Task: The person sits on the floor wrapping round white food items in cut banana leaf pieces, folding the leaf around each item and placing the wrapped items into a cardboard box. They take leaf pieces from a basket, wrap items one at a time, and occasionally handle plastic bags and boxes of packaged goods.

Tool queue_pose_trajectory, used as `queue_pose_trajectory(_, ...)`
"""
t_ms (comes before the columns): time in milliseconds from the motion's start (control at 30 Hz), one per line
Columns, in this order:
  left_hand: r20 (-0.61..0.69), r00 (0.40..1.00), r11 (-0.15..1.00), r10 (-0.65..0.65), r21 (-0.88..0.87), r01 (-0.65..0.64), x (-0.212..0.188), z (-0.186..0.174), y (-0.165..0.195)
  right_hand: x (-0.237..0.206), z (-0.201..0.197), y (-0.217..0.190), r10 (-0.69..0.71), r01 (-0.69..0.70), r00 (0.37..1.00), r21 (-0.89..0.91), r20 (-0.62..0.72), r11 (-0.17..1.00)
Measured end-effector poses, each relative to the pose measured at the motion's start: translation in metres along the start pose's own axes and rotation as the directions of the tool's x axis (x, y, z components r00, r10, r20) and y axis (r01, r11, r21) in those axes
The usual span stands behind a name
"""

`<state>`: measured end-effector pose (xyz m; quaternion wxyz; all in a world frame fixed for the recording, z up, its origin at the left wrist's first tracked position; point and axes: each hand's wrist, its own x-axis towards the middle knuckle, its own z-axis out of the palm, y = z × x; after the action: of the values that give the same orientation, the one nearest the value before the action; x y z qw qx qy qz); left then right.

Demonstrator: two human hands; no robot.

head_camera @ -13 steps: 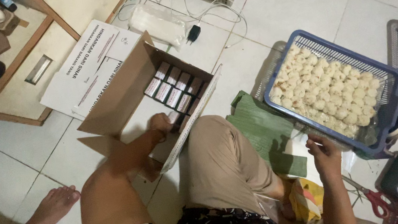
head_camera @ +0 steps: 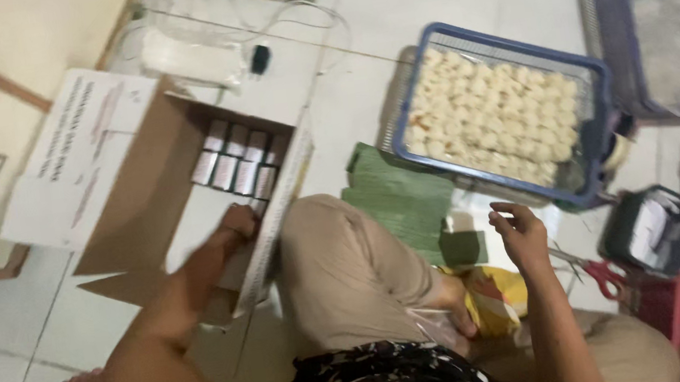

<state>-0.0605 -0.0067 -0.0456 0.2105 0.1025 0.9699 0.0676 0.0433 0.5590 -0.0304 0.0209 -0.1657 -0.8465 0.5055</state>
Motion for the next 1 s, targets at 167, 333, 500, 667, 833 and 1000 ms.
queue_pose_trajectory(167, -0.479, 0.821, 0.939, -0.310, -0.287, 0.188, 0.017, -0.101, 0.040, -0.004, -0.053, 0.024, -0.067, 0.038, 0.976, -0.138, -0.209, 0.990)
queue_pose_trajectory(333, -0.712, 0.700, 0.663, -0.052, -0.549, -0.509, 0.031, -0.116, 0.181, -0.013, -0.078, 0.062, -0.095, -0.005, 0.941, -0.293, -0.325, 0.956)
queue_pose_trajectory(500, -0.425, 0.835, 0.758, 0.348, -0.397, -0.518, 0.067, 0.000, 0.347, -0.014, -0.065, 0.064, -0.054, 0.012, 0.966, -0.167, -0.251, 0.986)
queue_pose_trajectory(667, -0.268, 0.944, 0.911, 0.191, -0.310, -0.273, 0.080, 0.077, 0.431, -0.032, -0.036, 0.035, -0.020, 0.004, 0.999, -0.429, -0.031, 0.903)
queue_pose_trajectory(833, -0.212, 0.967, 0.965, 0.143, -0.188, -0.183, 0.080, 0.080, 0.444, -0.033, -0.017, 0.025, -0.168, 0.204, 0.979, -0.662, 0.119, 0.721)
queue_pose_trajectory(1000, -0.311, 0.896, 0.901, 0.317, -0.197, -0.387, 0.059, 0.057, 0.442, -0.030, -0.001, 0.038, -0.243, 0.255, 0.964, -0.610, 0.104, 0.750)
